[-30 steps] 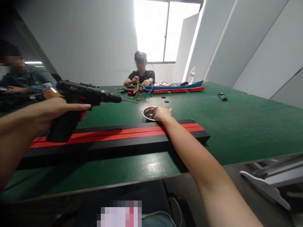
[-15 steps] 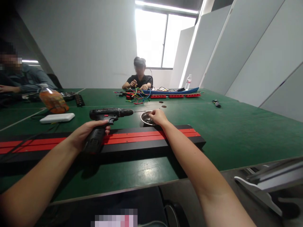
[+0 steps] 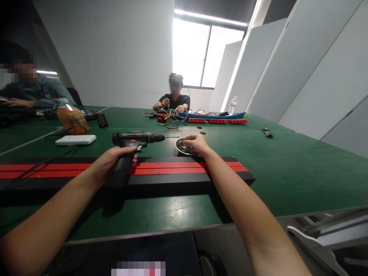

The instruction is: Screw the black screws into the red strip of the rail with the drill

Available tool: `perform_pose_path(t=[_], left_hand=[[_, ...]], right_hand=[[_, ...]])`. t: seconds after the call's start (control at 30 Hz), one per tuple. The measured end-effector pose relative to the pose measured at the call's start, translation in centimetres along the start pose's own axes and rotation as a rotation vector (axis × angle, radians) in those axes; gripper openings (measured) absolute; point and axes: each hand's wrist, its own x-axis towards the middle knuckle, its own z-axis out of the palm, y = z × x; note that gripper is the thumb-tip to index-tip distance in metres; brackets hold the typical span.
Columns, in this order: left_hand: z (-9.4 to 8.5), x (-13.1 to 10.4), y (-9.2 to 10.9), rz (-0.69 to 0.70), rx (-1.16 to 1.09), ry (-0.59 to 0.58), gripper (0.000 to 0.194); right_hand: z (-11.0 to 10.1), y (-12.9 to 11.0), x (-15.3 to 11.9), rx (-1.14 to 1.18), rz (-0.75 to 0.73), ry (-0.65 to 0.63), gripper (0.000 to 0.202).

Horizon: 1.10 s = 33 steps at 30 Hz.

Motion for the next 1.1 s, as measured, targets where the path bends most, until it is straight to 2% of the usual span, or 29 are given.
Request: perform_pose_path(t=[0.27, 0.47, 0.83, 1.1], left_hand=[[0.1, -0.21, -0.13, 0.033, 0.029, -0.018, 0.022], [0.47, -0.32, -0.05, 0.029, 0.046, 0.031, 0.02], [0.87, -0.66, 0.1, 0.009, 0.079, 0.043, 0.017], [0.48, -0.21, -0.09, 0.028, 0.096, 0.016, 0.021]], right_hand=[[-0.07, 0.19, -0.03, 0.098, -0.041, -0.076, 0.029], [0.2, -0.01, -0.15, 0.101, -0.099, -0.105, 0.034], [0.42, -0.11, -0.22, 0.141, -0.102, -0.156, 0.035], [0.45, -0.6, -0.49, 0.186, -0.07, -0.151, 0.035]])
